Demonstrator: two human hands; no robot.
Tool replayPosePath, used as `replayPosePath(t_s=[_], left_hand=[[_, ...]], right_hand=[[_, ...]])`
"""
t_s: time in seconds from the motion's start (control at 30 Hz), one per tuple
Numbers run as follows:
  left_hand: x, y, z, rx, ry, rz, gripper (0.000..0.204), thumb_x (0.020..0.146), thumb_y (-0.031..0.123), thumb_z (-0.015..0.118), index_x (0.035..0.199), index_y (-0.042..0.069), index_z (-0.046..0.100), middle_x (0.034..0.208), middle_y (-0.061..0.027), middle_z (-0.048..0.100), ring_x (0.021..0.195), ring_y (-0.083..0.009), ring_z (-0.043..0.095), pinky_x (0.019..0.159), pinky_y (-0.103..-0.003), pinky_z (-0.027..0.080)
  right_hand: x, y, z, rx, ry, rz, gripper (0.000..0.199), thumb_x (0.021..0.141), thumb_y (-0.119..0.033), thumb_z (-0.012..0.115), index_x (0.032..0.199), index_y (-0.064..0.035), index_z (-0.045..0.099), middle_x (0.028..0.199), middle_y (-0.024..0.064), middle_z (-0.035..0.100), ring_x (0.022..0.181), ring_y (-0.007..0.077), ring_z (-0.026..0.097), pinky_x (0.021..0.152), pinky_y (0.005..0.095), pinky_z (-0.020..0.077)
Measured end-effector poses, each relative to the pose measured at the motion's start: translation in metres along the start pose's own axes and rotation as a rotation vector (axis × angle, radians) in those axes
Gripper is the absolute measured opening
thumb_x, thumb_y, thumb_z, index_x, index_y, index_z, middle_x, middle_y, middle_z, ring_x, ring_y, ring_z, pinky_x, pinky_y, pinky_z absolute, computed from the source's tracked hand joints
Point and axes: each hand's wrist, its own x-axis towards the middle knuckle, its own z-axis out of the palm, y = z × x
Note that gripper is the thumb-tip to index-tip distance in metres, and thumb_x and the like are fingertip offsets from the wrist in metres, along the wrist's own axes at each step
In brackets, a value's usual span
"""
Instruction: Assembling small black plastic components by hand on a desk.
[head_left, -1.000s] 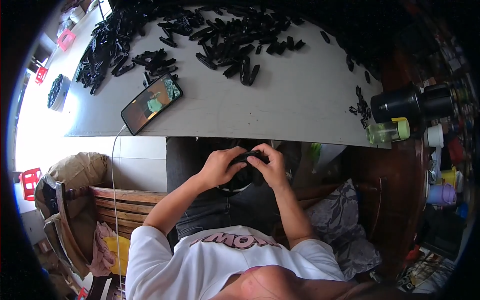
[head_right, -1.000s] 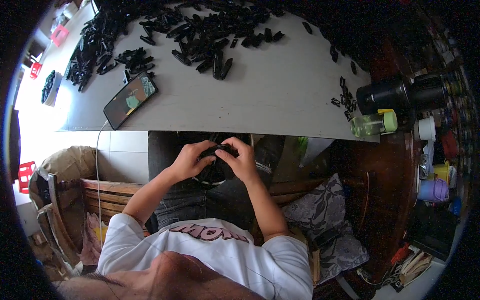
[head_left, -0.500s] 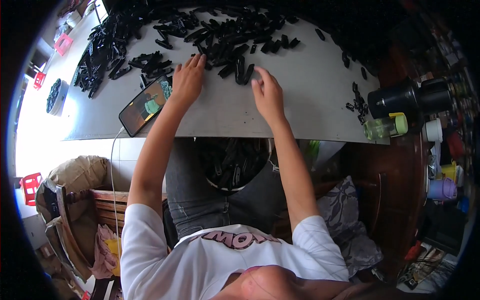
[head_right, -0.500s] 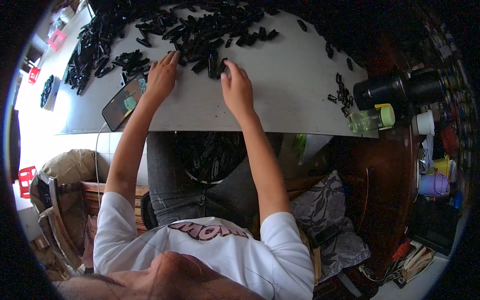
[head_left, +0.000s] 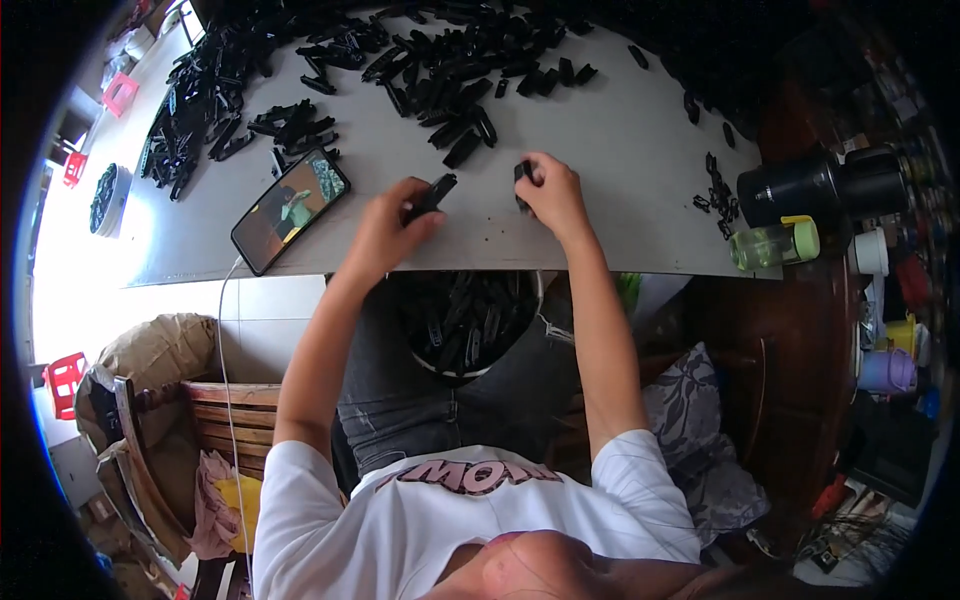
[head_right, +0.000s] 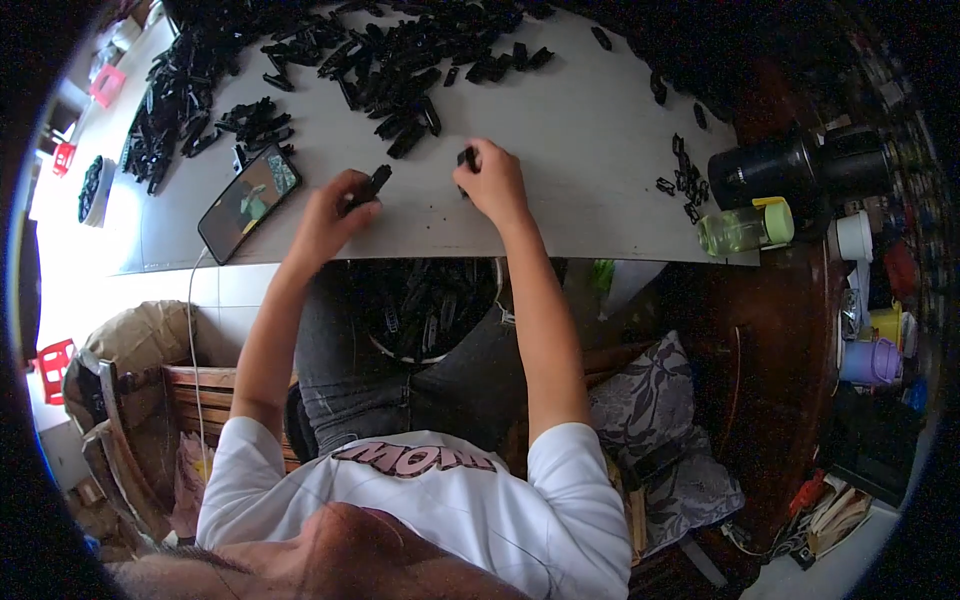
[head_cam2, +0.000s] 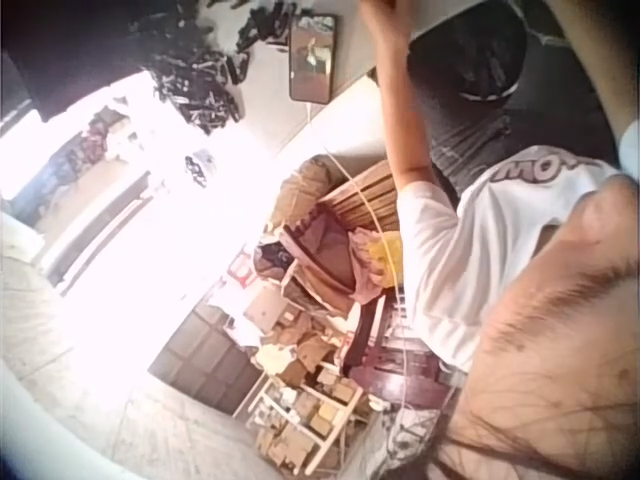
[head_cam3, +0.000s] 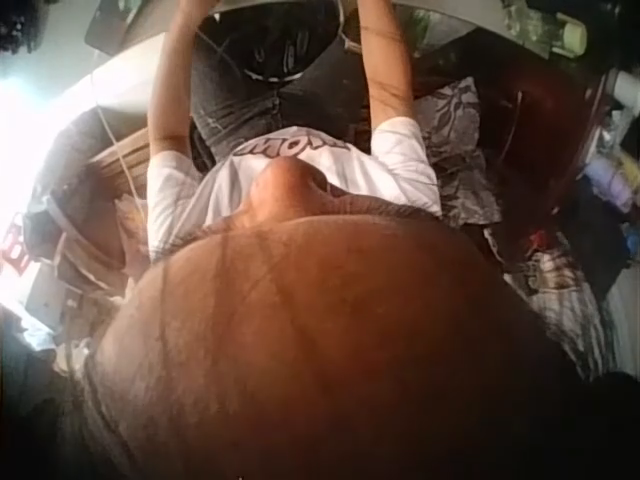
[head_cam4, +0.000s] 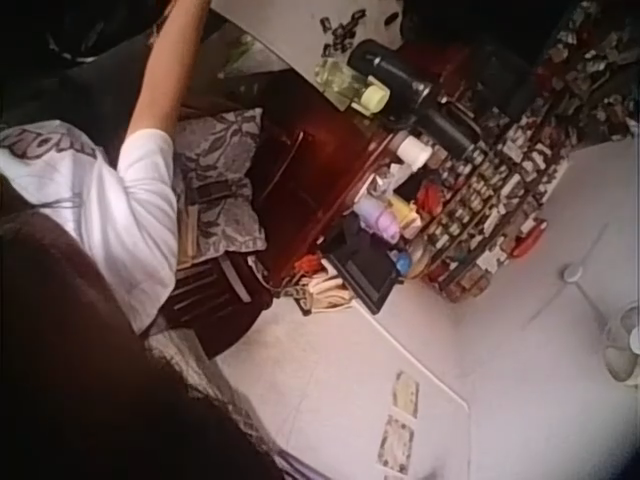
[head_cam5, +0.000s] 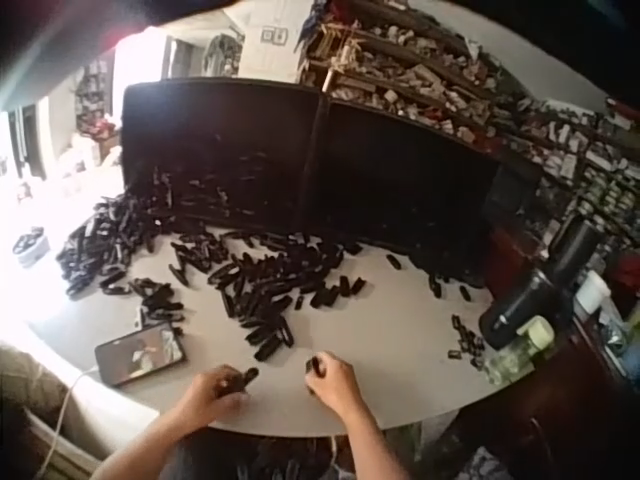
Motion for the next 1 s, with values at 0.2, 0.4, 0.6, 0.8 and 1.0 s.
replayPosePath(t_s=[0.2, 0.4, 0.6, 0.8, 1.0], left_hand=[[-0.028, 0.021, 0.04, 0.011, 0.047, 0.082, 0.037, 0.091, 0.022, 0.054, 0.116, -0.003, 0.045, 0.097, -0.0139, 0.058, 0.09, -0.0175, 0.053, 0.082, -0.03, 0.042], [-0.03, 0.022, 0.047, 0.009, -0.002, 0.105, 0.036, 0.091, 0.014, 0.052, 0.12, -0.004, 0.043, 0.091, -0.0122, 0.06, 0.084, -0.0172, 0.057, 0.077, -0.029, 0.045], [-0.037, 0.026, 0.045, -0.236, -0.097, 0.082, 0.033, 0.088, 0.011, 0.055, 0.117, -0.004, 0.047, 0.075, -0.013, 0.058, 0.065, -0.0171, 0.059, 0.062, -0.029, 0.046], [-0.04, 0.024, 0.042, -0.294, -0.116, 0.074, 0.038, 0.088, 0.006, 0.054, 0.123, -0.005, 0.044, 0.073, -0.0071, 0.058, 0.058, -0.0125, 0.057, 0.055, -0.026, 0.047], [-0.025, 0.018, 0.045, -0.361, 0.022, 0.119, 0.038, 0.086, 0.006, 0.057, 0.121, -0.005, 0.048, 0.078, -0.0087, 0.062, 0.066, -0.013, 0.063, 0.058, -0.024, 0.049]], right_hand=[[-0.069, -0.03, 0.007, 1.091, -0.145, 0.021, 0.039, 0.082, -0.003, 0.058, 0.118, -0.004, 0.044, 0.088, 0.0042, 0.06, 0.08, 0.0093, 0.057, 0.071, 0.0245, 0.0494], [-0.093, -0.056, 0.025, 1.082, 0.061, -0.124, 0.035, 0.083, -0.006, 0.064, 0.112, -0.0023, 0.044, 0.098, 0.0027, 0.053, 0.091, 0.0096, 0.051, 0.081, 0.0238, 0.0431], [-0.094, -0.065, 0.021, 1.245, 0.046, -0.074, 0.035, 0.081, -0.004, 0.065, 0.111, -0.0012, 0.048, 0.106, 0.0089, 0.056, 0.097, 0.0165, 0.055, 0.086, 0.0279, 0.0436], [-0.083, -0.05, 0.029, 1.225, -0.181, -0.117, 0.038, 0.081, -0.006, 0.067, 0.114, -0.0011, 0.048, 0.107, 0.0095, 0.058, 0.098, 0.0143, 0.055, 0.082, 0.0279, 0.0469], [-0.069, -0.059, 0.034, 1.328, -0.15, -0.042, 0.03, 0.082, -0.004, 0.063, 0.109, 0.0003, 0.05, 0.105, 0.0142, 0.06, 0.099, 0.0202, 0.058, 0.089, 0.033, 0.0459]])
